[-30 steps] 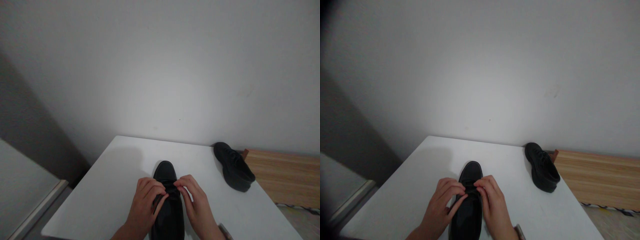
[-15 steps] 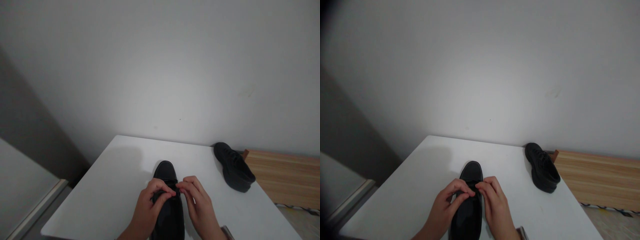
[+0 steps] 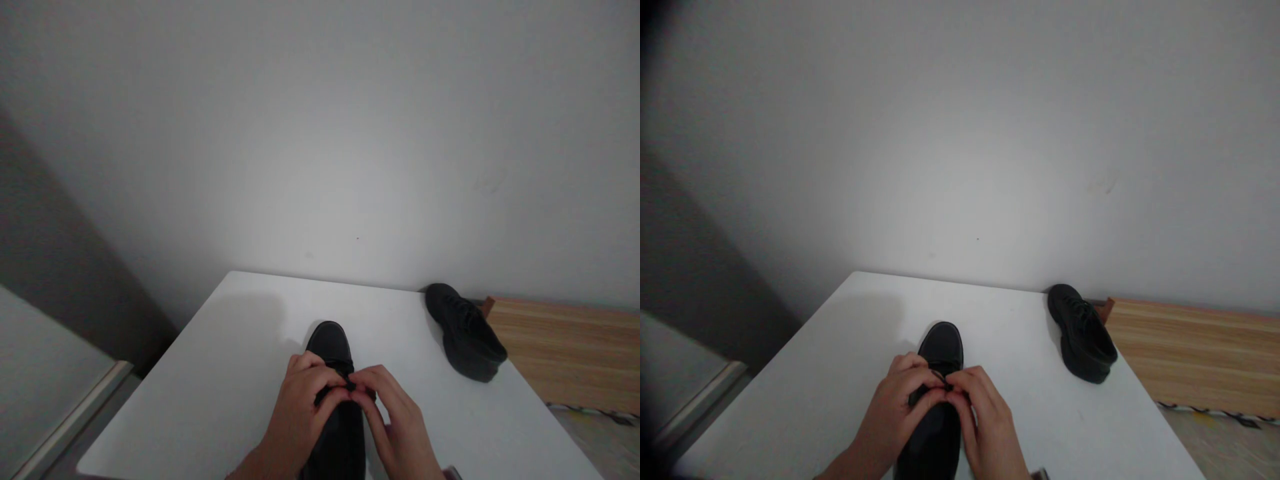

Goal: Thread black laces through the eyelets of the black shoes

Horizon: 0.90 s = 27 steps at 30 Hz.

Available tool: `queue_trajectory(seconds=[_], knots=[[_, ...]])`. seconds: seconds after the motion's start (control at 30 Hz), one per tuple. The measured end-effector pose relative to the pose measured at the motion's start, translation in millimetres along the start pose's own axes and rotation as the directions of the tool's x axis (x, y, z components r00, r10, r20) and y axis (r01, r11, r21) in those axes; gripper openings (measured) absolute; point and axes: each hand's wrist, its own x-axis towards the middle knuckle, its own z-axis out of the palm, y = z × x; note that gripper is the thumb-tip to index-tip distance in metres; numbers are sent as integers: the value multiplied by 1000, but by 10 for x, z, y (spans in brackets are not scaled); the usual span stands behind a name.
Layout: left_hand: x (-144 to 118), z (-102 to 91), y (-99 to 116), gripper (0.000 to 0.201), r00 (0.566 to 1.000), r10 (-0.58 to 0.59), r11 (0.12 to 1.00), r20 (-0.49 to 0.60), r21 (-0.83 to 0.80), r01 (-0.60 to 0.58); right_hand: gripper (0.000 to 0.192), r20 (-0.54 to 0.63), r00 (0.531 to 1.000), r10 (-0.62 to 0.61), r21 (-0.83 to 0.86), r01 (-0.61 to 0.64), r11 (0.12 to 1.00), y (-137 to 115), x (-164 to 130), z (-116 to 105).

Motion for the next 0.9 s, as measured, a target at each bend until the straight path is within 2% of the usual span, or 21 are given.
queue_trajectory(seconds=[0.07,0.13,0.2,0.33,0.47,0.6,0.73,0.9], knots=[[15,-16,27,5,989,142,984,40,106,-145,14,-24,1000,-17,11,18,1000,-44,12,35],[16,-21,49,5,976,205,964,77,158,-215,14,-47,999,-28,7,28,1000,-69,15,65],[5,-14,65,6,971,219,958,93,168,-232,18,-48,998,-41,1,41,999,-82,11,76],[-21,-6,81,9,975,215,971,48,97,-219,28,-3,996,-92,17,92,996,-86,7,22],[-28,-30,77,14,995,98,993,28,-66,-96,34,44,994,-97,-16,98,995,-44,7,-70],[-29,-48,58,13,999,-37,986,2,-160,36,31,66,997,-41,-36,43,998,22,-10,-97],[-19,-67,73,11,985,-171,949,21,-267,170,29,53,994,-95,-44,97,994,21,-17,-94],[0,-84,63,5,950,-289,872,119,-377,313,28,100,978,-185,-50,190,980,-51,16,-95]])
